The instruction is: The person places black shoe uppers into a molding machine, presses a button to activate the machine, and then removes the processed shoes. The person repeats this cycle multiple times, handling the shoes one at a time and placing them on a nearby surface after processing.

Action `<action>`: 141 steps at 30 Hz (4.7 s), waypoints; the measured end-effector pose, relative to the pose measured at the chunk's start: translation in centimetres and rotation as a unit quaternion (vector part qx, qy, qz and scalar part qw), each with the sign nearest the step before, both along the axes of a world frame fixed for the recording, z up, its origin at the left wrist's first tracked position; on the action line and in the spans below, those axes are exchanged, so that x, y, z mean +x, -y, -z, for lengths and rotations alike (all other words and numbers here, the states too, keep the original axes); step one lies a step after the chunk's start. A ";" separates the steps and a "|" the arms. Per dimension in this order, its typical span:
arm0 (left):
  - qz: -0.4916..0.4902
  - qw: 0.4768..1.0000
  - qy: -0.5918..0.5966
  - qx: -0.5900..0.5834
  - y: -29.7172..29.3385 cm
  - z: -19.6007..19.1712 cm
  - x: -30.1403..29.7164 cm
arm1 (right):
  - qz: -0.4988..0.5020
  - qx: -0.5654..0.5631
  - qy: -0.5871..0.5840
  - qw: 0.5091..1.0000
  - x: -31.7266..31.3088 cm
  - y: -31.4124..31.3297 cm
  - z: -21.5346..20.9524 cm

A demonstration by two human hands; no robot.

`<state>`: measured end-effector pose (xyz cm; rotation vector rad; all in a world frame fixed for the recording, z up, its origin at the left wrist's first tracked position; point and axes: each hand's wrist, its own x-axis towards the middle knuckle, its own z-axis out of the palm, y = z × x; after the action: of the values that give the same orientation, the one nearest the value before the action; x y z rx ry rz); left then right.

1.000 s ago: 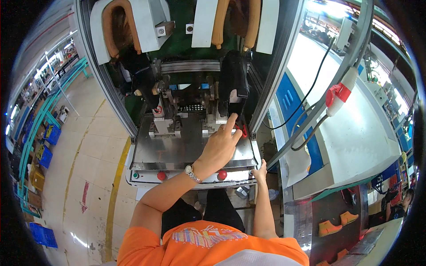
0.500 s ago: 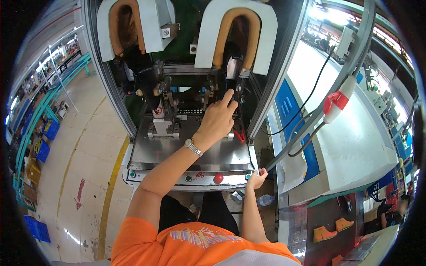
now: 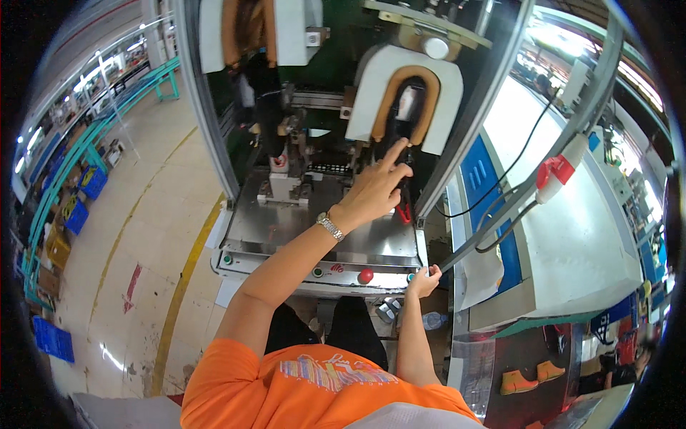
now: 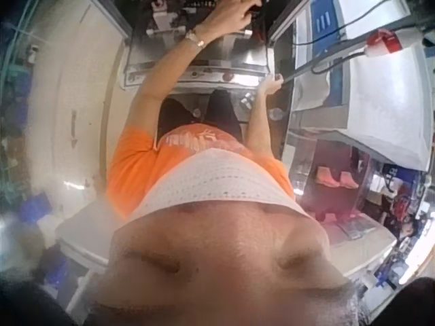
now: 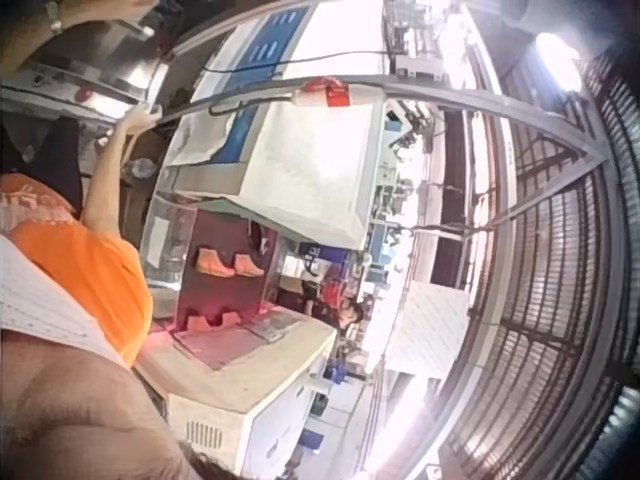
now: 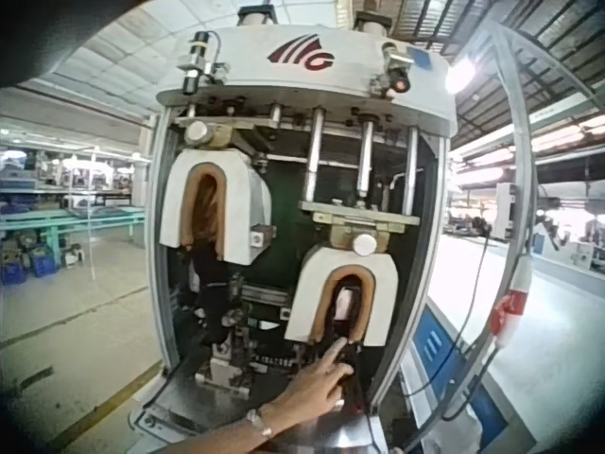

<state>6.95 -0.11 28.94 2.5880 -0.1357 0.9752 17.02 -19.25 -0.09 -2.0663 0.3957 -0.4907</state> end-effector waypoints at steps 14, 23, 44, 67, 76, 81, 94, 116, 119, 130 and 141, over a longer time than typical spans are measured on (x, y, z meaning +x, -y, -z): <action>-0.081 0.928 0.181 -0.316 -9.0 5.8 -14.9 | 0.004 0.008 0.051 0.999 0.1 0.3 0.3; -0.116 0.879 0.183 -0.424 -7.2 11.7 -16.7 | -0.370 0.233 0.301 0.847 -3.6 -12.8 -15.2; -0.193 0.798 0.284 -0.495 -9.0 11.8 -24.8 | -0.480 0.090 0.611 0.623 -16.1 -23.3 -41.9; 0.153 0.552 -0.328 -0.751 16.5 14.1 -12.5 | -0.461 -0.240 -0.125 0.845 -23.9 14.6 -20.9; 0.293 0.440 -0.487 -0.695 18.0 16.4 -10.5 | -0.220 -0.294 -0.156 0.917 -15.8 27.5 -21.3; 0.207 0.525 -0.495 -0.660 13.1 21.1 -11.6 | -0.023 -0.409 -0.279 0.869 -7.5 39.2 -18.2; 0.168 0.613 -0.434 -0.638 8.8 23.2 -13.2 | -0.249 0.111 -0.259 0.927 -3.5 34.1 -1.0; -0.112 0.977 -0.125 0.129 3.5 29.0 -8.4 | -0.073 -0.090 0.113 0.987 -7.4 18.4 1.4; -0.089 0.980 -0.133 0.122 3.4 28.8 -8.1 | 0.135 -0.294 0.179 0.929 -10.6 32.3 4.9; -0.084 0.981 -0.164 0.055 3.3 28.4 -7.4 | 0.195 -0.470 -0.083 0.857 -11.9 57.5 -0.8; -0.012 0.981 -0.180 -0.070 3.5 24.8 -8.7 | 0.169 -0.501 -0.184 0.829 -10.7 57.4 1.0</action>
<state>-1.76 -3.59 4.09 2.5894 0.0584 0.4906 6.36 -76.64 -1.13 -3.1632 0.8811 -0.5731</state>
